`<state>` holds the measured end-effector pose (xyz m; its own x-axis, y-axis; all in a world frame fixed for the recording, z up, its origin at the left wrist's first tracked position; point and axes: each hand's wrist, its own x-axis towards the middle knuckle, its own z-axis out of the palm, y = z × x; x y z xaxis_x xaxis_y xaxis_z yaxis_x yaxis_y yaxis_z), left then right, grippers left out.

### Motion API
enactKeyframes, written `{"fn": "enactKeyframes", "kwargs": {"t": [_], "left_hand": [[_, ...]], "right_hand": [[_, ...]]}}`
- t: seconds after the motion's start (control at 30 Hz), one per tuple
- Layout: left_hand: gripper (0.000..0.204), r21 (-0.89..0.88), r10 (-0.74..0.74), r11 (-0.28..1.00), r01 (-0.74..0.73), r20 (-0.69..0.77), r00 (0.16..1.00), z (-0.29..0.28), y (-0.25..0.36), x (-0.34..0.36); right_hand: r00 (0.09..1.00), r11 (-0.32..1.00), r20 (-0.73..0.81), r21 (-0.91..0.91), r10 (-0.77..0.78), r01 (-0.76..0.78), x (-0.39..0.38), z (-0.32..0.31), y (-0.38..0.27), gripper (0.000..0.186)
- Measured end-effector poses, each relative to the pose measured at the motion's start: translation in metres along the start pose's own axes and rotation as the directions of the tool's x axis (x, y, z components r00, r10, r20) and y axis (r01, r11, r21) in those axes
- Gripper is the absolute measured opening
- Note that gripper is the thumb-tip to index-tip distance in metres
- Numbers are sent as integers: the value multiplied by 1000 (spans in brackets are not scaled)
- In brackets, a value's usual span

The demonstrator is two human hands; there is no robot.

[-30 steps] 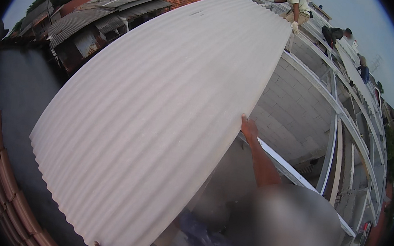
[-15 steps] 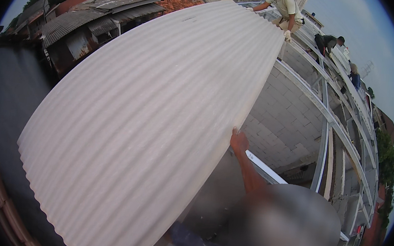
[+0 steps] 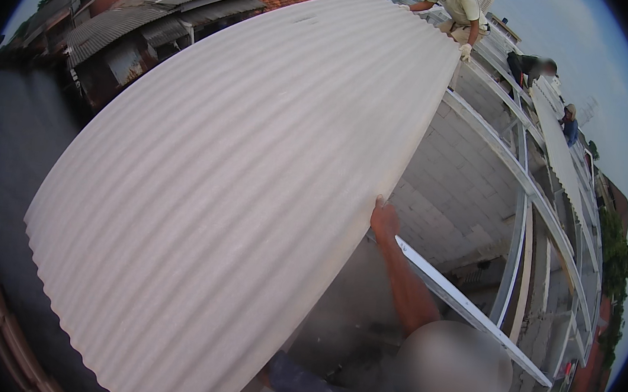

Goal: The person positions a large white corrugated roof sheet onto a metal roof frame, then uses a metal ruler and a red marker to measure and mark the sheet for cutting. The person walks on the roof structure to access different sections and continues marking along the sheet's length.

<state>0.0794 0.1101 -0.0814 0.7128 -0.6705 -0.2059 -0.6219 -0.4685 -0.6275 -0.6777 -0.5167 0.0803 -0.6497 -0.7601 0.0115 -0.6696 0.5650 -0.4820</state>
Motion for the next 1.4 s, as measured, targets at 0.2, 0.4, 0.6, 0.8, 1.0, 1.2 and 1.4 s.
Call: {"fn": "enactKeyframes", "kwargs": {"t": [0.2,0.4,0.6,0.8,1.0,1.2,1.4], "left_hand": [[61,-378,-214,913,155,-121,969,7,20,-10],[60,-493,-110,854,168,144,983,-29,20,-7],[58,-537,-110,837,106,25,994,-9,6,-9],[50,-546,-152,795,263,241,959,-88,28,-14],[43,-316,-84,947,64,-48,995,-25,23,-7],[41,-296,-25,954,36,38,999,10,14,7],[45,-560,-132,819,124,27,991,-24,22,-2]], "right_hand": [[1000,1000,12,12,13,-13,22,0,7,66],[1000,1000,-18,14,-6,7,23,2,18,70],[999,999,-44,37,-7,9,22,12,7,70],[998,1000,-60,-6,16,-16,17,-4,21,67],[999,999,-42,37,-11,13,13,7,8,68],[949,949,75,97,-306,299,-8,-16,36,63],[927,956,234,85,-294,282,-38,-90,144,65]]}}
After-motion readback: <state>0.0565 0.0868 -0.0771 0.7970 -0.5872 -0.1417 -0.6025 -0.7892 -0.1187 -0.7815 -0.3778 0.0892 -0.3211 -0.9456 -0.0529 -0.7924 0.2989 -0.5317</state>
